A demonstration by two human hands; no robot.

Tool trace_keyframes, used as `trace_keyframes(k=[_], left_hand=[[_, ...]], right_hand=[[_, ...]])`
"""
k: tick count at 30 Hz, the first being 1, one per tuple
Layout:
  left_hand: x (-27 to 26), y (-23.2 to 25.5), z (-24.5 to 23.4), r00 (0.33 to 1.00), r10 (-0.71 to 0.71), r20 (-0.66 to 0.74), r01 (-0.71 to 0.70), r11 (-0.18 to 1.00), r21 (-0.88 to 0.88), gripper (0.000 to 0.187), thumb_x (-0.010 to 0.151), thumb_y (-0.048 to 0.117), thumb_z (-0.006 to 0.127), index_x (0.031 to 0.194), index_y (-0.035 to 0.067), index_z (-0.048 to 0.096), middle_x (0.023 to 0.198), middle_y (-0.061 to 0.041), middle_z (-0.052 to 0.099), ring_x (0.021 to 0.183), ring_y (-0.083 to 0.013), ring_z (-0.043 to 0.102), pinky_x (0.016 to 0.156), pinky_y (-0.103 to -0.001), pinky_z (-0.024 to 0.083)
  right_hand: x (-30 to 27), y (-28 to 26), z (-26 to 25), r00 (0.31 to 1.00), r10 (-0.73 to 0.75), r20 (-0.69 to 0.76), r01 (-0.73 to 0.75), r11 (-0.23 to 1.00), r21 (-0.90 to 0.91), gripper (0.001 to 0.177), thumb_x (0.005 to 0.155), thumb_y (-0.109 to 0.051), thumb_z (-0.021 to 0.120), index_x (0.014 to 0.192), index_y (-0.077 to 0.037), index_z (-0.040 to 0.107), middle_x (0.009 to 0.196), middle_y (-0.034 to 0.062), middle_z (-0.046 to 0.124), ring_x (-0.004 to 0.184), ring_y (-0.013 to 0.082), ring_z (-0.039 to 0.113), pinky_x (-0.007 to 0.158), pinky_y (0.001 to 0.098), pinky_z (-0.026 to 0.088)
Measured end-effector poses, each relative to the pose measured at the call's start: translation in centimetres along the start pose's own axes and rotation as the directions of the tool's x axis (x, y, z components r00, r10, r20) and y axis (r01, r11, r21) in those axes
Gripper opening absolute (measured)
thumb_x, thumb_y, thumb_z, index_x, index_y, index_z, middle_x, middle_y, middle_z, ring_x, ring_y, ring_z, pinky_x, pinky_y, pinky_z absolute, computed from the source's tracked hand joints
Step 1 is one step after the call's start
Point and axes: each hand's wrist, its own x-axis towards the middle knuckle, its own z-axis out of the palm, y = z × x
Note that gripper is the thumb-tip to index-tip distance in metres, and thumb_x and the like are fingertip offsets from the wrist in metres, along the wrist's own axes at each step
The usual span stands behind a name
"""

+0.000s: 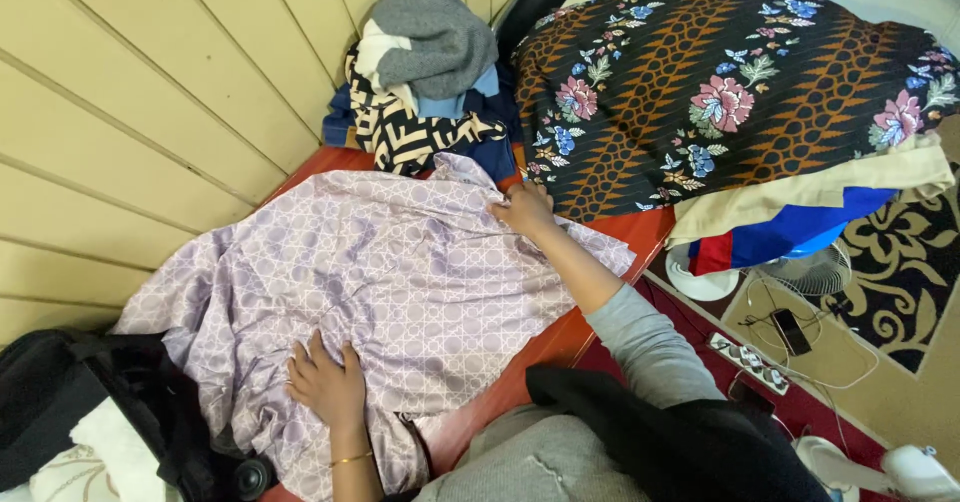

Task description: The person packs rolled clothes into a suitcase, then spreads out, folds, and rolls a garment before placing it into the suitcase, and begins spreading out and folding another garment on the table.

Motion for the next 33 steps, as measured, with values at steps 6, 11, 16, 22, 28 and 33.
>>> trace_keyframes(k=[6, 11, 16, 22, 28, 33], left_hand=[[0.0, 0.4, -0.6, 1.0, -0.008, 0.016, 0.009, 0.999, -0.032, 0.064, 0.098, 0.044, 0.058, 0.152, 0.011, 0.051, 0.16, -0.027, 0.038, 0.15, -0.0466, 0.028, 0.119, -0.069, 0.013], [0.0, 0.6, -0.8, 0.999, -0.024, 0.034, 0.025, 0.999, -0.026, 0.064, 0.097, 0.044, 0.058, 0.152, 0.011, 0.05, 0.161, -0.027, 0.038, 0.15, -0.0468, 0.027, 0.119, -0.069, 0.012], [0.2, 0.6, -0.7, 0.999, -0.02, 0.036, 0.02, 1.0, -0.006, 0.065, 0.098, 0.044, 0.058, 0.152, 0.01, 0.05, 0.161, -0.028, 0.037, 0.15, -0.0477, 0.026, 0.119, -0.069, 0.011], [0.1, 0.7, -0.7, 0.999, -0.022, 0.024, 0.023, 0.999, -0.026, 0.063, 0.098, 0.044, 0.058, 0.152, 0.012, 0.051, 0.161, -0.026, 0.038, 0.15, -0.0461, 0.027, 0.12, -0.068, 0.011], [0.0, 0.7, -0.7, 1.0, -0.022, 0.01, 0.022, 0.999, -0.032, 0.064, 0.097, 0.045, 0.058, 0.152, 0.012, 0.051, 0.161, -0.025, 0.038, 0.15, -0.045, 0.027, 0.12, -0.068, 0.011], [0.1, 0.9, -0.9, 0.999, -0.019, 0.029, 0.019, 1.0, -0.015, 0.064, 0.098, 0.043, 0.059, 0.152, 0.011, 0.051, 0.161, -0.027, 0.037, 0.15, -0.0465, 0.026, 0.119, -0.067, 0.01]], right_hand=[[0.3, 1.1, -0.1, 1.0, 0.023, -0.016, -0.014, 0.911, 0.412, 0.047, 0.083, -0.04, 0.077, 0.109, -0.007, 0.056, 0.094, 0.0146, 0.069, 0.092, 0.0327, 0.071, 0.084, 0.0413, 0.052], [1.1, 2.5, -3.0, 0.963, -0.102, -0.248, 0.209, 0.865, 0.457, 0.044, 0.081, -0.032, 0.08, 0.106, -0.007, 0.055, 0.105, 0.0159, 0.067, 0.102, 0.0323, 0.066, 0.09, 0.0391, 0.052], [2.1, 0.8, -4.6, 0.915, -0.18, -0.36, 0.253, 0.953, 0.165, 0.047, 0.08, -0.036, 0.083, 0.115, -0.011, 0.064, 0.119, 0.0162, 0.062, 0.117, 0.0386, 0.053, 0.099, 0.048, 0.042], [6.4, -3.5, -3.6, 0.975, -0.17, -0.143, 0.211, 0.912, 0.353, 0.045, 0.089, -0.05, 0.077, 0.109, -0.01, 0.07, 0.105, 0.01, 0.071, 0.099, 0.0278, 0.066, 0.086, 0.0416, 0.05], [8.9, -4.5, 0.4, 0.935, -0.343, -0.086, 0.333, 0.773, 0.54, 0.048, 0.089, -0.048, 0.069, 0.1, -0.002, 0.073, 0.095, 0.012, 0.077, 0.089, 0.0254, 0.075, 0.081, 0.0378, 0.058], [8.8, -3.4, 1.6, 0.972, -0.233, 0.017, 0.224, 0.95, 0.216, 0.069, 0.087, -0.05, 0.075, 0.134, -0.002, 0.058, 0.124, 0.0276, 0.059, 0.11, 0.0407, 0.062, 0.091, 0.0446, 0.052]])
